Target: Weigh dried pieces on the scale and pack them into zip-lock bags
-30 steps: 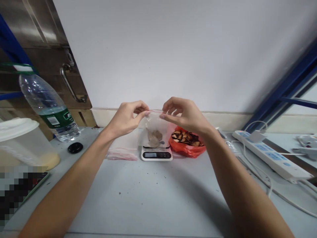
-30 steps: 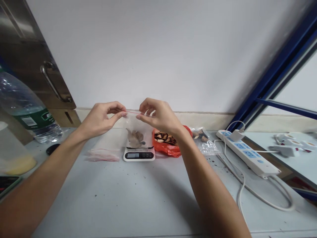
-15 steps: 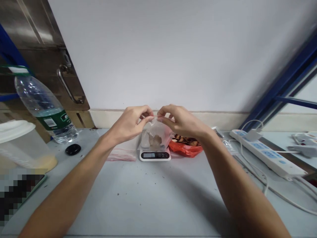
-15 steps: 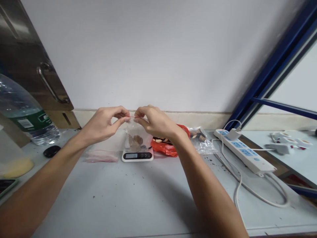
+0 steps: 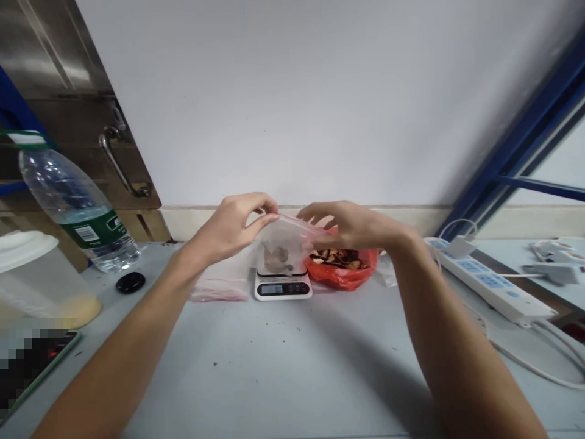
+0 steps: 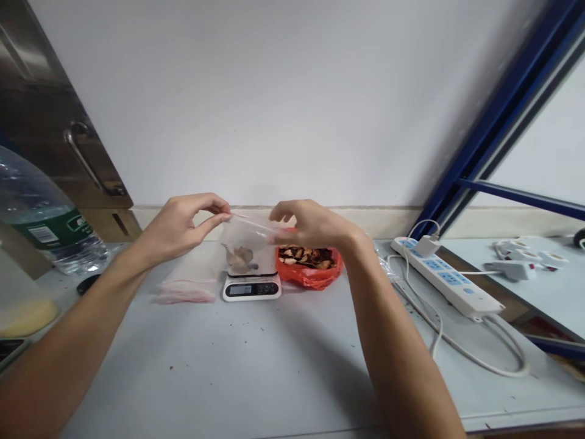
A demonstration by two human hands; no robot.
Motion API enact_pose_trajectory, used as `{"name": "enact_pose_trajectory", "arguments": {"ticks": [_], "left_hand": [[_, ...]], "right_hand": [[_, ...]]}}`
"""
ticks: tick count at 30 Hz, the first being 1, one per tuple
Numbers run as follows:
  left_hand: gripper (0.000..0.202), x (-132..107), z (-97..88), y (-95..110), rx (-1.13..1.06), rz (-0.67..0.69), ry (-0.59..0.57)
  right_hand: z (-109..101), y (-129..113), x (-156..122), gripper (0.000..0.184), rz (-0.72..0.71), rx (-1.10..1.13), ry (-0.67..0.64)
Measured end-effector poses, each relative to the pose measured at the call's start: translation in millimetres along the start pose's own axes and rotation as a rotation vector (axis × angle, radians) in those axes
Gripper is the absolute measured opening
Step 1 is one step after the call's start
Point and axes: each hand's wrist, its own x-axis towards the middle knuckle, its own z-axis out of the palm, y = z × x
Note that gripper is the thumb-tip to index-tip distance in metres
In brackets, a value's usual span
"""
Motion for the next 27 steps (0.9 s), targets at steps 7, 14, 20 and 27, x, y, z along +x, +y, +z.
{"name": "enact_pose_trajectory", "arguments": {"ticks": [7, 14, 20, 27], "left_hand": [[0.019, 19, 20.1, 30, 0.028, 0.249, 0.106], [0.019, 14, 45.5, 26, -0.084, 0.175, -0.107], [0.024, 7, 56.2, 23, -0.127, 0.075, -0.286], [0.024, 4, 50.8, 23, -0.142, 0.02, -0.336]], "right_hand": [[-10, 5, -5, 0.026, -0.064, 0.08, -0.154], [-31, 82, -76, 0.048, 0.193, -0.2, 0.409], [26, 143, -119, 0.061, 0.293, -0.44, 0.012], [19, 118, -89, 0.046, 0.245, -0.265, 0.193]]}}
